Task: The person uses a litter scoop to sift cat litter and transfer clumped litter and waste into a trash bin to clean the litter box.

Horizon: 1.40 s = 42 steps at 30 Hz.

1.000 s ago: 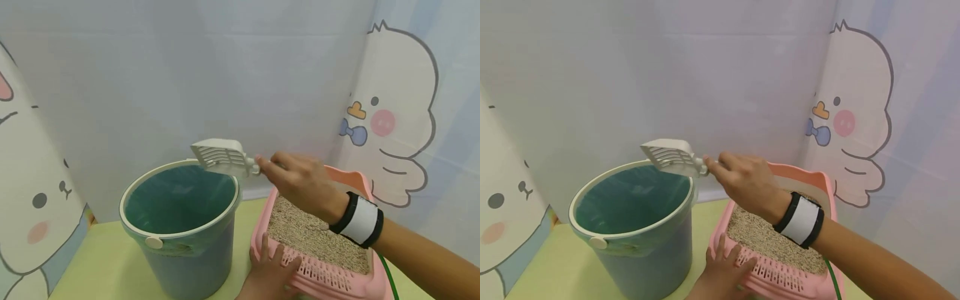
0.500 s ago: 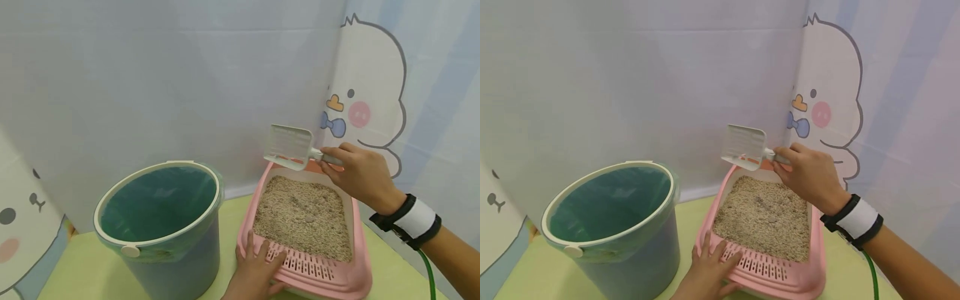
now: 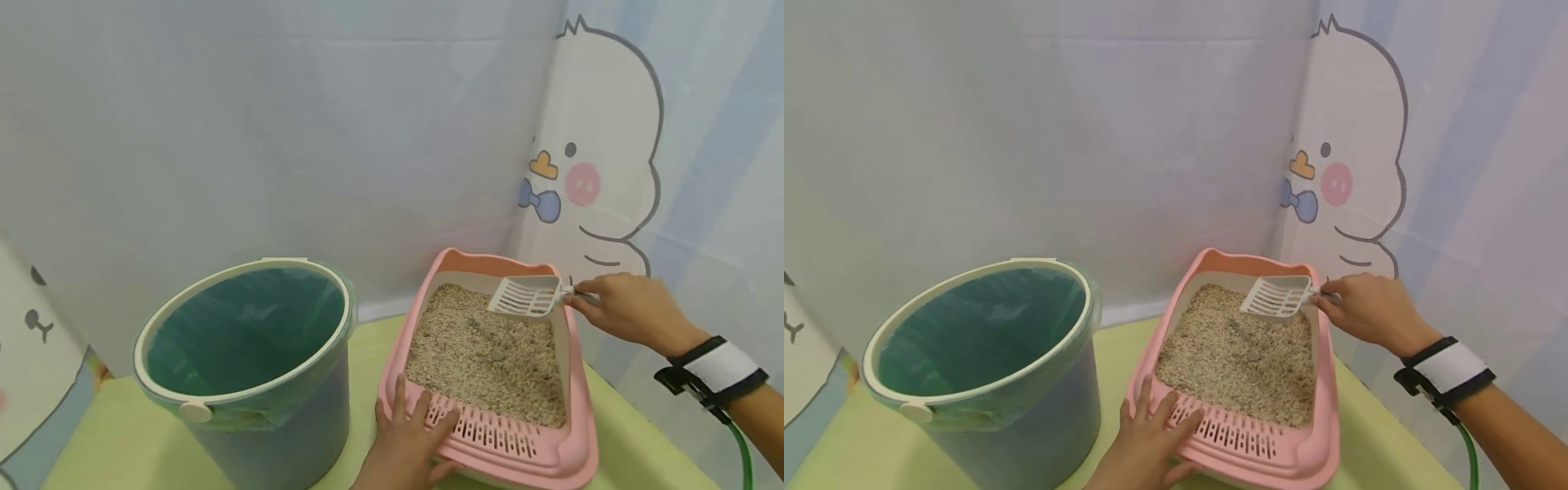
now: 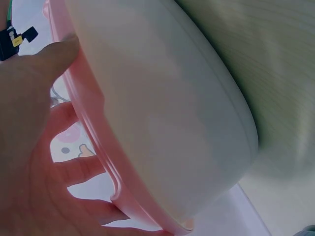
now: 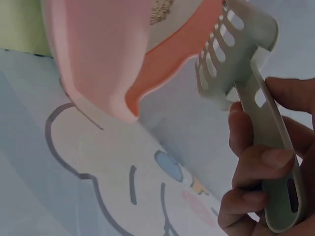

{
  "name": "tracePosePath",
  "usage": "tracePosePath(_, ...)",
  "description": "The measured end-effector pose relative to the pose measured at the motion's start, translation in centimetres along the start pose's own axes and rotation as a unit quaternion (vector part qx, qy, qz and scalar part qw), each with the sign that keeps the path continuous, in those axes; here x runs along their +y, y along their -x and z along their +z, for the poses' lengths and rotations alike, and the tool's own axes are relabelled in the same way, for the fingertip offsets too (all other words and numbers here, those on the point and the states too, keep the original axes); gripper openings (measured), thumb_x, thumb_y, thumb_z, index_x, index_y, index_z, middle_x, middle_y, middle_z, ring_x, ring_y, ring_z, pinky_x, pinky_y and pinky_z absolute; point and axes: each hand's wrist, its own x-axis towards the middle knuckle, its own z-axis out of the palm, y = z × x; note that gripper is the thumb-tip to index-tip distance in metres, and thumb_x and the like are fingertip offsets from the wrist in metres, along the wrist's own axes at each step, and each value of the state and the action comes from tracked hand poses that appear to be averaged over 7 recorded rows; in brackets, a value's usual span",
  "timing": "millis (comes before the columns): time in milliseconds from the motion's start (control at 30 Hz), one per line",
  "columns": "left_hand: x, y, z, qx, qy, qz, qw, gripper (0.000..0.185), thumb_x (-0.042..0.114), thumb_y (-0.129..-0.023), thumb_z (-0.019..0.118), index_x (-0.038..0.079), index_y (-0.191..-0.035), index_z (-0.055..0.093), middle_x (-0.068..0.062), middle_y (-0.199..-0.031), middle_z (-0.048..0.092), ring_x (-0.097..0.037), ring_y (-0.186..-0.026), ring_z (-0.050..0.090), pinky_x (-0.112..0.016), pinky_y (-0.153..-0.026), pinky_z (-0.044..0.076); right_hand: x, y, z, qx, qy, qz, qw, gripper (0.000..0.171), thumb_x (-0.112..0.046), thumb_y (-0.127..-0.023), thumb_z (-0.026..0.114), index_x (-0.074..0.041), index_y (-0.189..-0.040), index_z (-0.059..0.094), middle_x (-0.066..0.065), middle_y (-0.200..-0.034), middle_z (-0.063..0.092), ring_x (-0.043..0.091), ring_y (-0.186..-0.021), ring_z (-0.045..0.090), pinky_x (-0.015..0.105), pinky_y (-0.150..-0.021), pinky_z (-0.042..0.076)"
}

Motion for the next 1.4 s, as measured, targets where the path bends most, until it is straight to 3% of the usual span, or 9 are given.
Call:
tracePosePath(200,-0.2,0.1,-0.1,-0.007,0.006,0.007,0.9999,0.070,0.075,-0.090,0.062,0.051,-0.153,0.046,-0.007,-0.157,0.054,-0.059,-0.153,0.031,-0.080,-0.099,0.044,0.9,0.4,1.4,-0.103,-0.006,-0.006,0.995,0.027,-0.037,-0.095,0.075,-0.014,-0.106,0.084,0.001,-0.092,0.081,0.010,-0.066,0.066,0.035,-0.054,0.053)
tracePosePath(333,-0.1,0.2,0.0,-0.003,0.003,0.015,0.9999,0.070,0.071,-0.089,0.067,0.049,-0.153,0.047,-0.007,-0.155,0.055,-0.059,-0.151,0.034,-0.080,-0.097,0.046,0.7,0.3,2.7,-0.135,-0.005,-0.042,0.990,0.014,-0.034,-0.092,0.077,-0.022,-0.093,0.083,-0.007,-0.083,0.077,0.008,-0.065,0.065,0.036,-0.056,0.054)
tracePosePath(400,-0.1,0.3,0.0,0.004,0.005,0.019,0.9998,0.069,0.069,-0.089,0.069,0.048,-0.152,0.049,-0.007,-0.153,0.056,-0.059,-0.150,0.036,-0.079,-0.096,0.047,0.4,0.1,3.3,-0.137,0.004,-0.058,0.989,0.013,-0.030,-0.090,0.076,-0.027,-0.078,0.077,-0.013,-0.071,0.067,0.004,-0.058,0.056,0.032,-0.051,0.047)
tracePosePath(500,-0.1,0.4,0.0,0.016,0.008,0.023,0.9996,0.067,0.070,-0.090,0.067,0.047,-0.151,0.049,-0.007,-0.152,0.056,-0.059,-0.149,0.038,-0.079,-0.094,0.048,-0.1,-0.3,4.0,-0.126,0.024,-0.070,0.989,0.030,-0.022,-0.086,0.074,-0.032,-0.062,0.060,-0.015,-0.059,0.043,0.002,-0.053,0.037,0.026,-0.049,0.030)
tracePosePath(667,-0.2,0.5,0.2,0.029,0.002,0.025,0.9993,0.065,0.074,-0.091,0.060,0.047,-0.149,0.050,-0.005,-0.149,0.058,-0.059,-0.147,0.041,-0.078,-0.092,0.049,-0.9,-1.2,5.0,-0.122,0.033,-0.084,0.988,0.046,-0.020,-0.081,0.076,-0.030,-0.056,0.039,-0.013,-0.061,0.024,0.005,-0.054,0.023,0.025,-0.051,0.020)
tracePosePath(767,-0.2,0.5,0.2,0.022,0.011,0.020,0.9995,0.064,0.075,-0.093,0.057,0.047,-0.150,0.050,-0.006,-0.150,0.057,-0.059,-0.148,0.040,-0.078,-0.093,0.049,-1.2,-1.8,5.5,-0.129,0.031,-0.094,0.987,0.053,-0.020,-0.081,0.078,-0.029,-0.056,0.032,-0.013,-0.063,0.019,0.005,-0.055,0.018,0.025,-0.052,0.017)
tracePosePath(1000,-0.2,0.0,-0.1,-0.002,0.040,0.006,0.9992,0.066,0.075,-0.093,0.055,0.048,-0.153,0.047,-0.007,-0.155,0.053,-0.058,-0.153,0.032,-0.081,-0.097,0.044,-1.0,-3.0,6.2,-0.141,0.032,-0.103,0.984,0.048,-0.022,-0.080,0.078,-0.028,-0.055,0.038,-0.014,-0.062,0.024,0.003,-0.053,0.025,0.025,-0.051,0.020)
tracePosePath(1200,0.1,0.0,-0.2,0.009,0.022,0.015,0.9996,0.065,0.073,-0.093,0.058,0.047,-0.152,0.048,-0.006,-0.153,0.055,-0.058,-0.151,0.034,-0.079,-0.096,0.046,-0.7,-3.3,6.3,-0.147,0.027,-0.113,0.982,0.049,-0.022,-0.082,0.077,-0.029,-0.054,0.037,-0.015,-0.062,0.022,0.002,-0.052,0.024,0.024,-0.050,0.022)
tracePosePath(1400,0.2,0.0,-0.1,0.010,0.008,0.010,0.9999,0.068,0.073,-0.091,0.061,0.049,-0.153,0.046,-0.005,-0.153,0.054,-0.057,-0.151,0.035,-0.080,-0.096,0.046,-1.0,-4.4,6.6,-0.135,0.011,-0.131,0.982,0.054,-0.020,-0.082,0.076,-0.030,-0.054,0.031,-0.015,-0.064,0.014,0.003,-0.055,0.017,0.025,-0.052,0.015)
